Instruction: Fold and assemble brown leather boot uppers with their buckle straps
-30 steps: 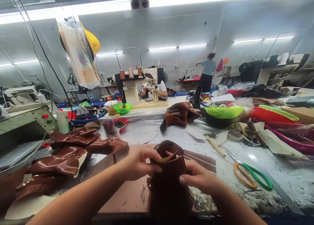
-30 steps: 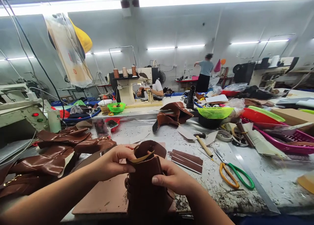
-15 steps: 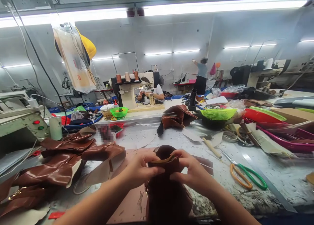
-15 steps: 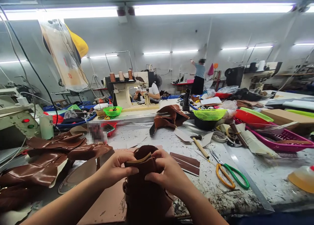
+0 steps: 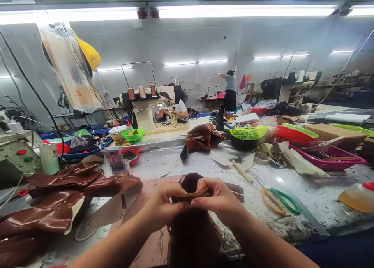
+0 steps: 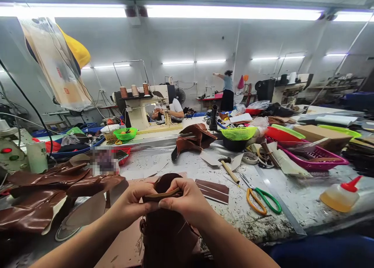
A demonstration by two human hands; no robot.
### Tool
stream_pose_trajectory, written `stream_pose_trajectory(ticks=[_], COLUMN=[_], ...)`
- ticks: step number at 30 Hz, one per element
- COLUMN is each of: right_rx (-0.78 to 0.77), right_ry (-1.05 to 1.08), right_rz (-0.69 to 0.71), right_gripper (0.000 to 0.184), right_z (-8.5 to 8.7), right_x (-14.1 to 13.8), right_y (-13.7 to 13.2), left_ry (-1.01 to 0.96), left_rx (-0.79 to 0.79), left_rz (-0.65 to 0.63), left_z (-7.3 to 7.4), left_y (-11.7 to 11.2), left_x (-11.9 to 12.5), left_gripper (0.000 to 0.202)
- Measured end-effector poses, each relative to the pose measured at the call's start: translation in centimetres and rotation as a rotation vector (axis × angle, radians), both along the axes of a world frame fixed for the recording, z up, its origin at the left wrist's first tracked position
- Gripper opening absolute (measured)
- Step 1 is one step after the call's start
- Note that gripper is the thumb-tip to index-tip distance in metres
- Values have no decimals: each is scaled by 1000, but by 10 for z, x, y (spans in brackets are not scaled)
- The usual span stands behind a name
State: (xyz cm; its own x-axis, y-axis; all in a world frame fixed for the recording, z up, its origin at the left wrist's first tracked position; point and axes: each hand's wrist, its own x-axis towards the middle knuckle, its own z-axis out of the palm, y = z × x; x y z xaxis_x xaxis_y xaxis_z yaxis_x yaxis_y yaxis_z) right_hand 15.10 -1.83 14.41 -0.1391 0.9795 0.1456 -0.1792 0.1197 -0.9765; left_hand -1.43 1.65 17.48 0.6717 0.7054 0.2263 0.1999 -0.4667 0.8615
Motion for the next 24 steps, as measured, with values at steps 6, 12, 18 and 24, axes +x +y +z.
stream_pose_trajectory(ticks=[6,12,18,24], right_rx=[-2,124,378,313], right_ry=[-94,-854,-1243,-1328], right_rz=[26,145,321,357], right_gripper=[36,11,16,23], right_z=[4,33,50,47], right_x=[15,54,72,80], right_y=[-8,-18,-23,-30], left_ry=[84,331,390,576], left_rx=[90,320,353,828], left_rz=[-92,-120,-84,-203], left_z=[1,10,-2,-5], left_y=[6,4,-4,-6], left_x=[-2,15,46,57], left_gripper=[16,17,38,28])
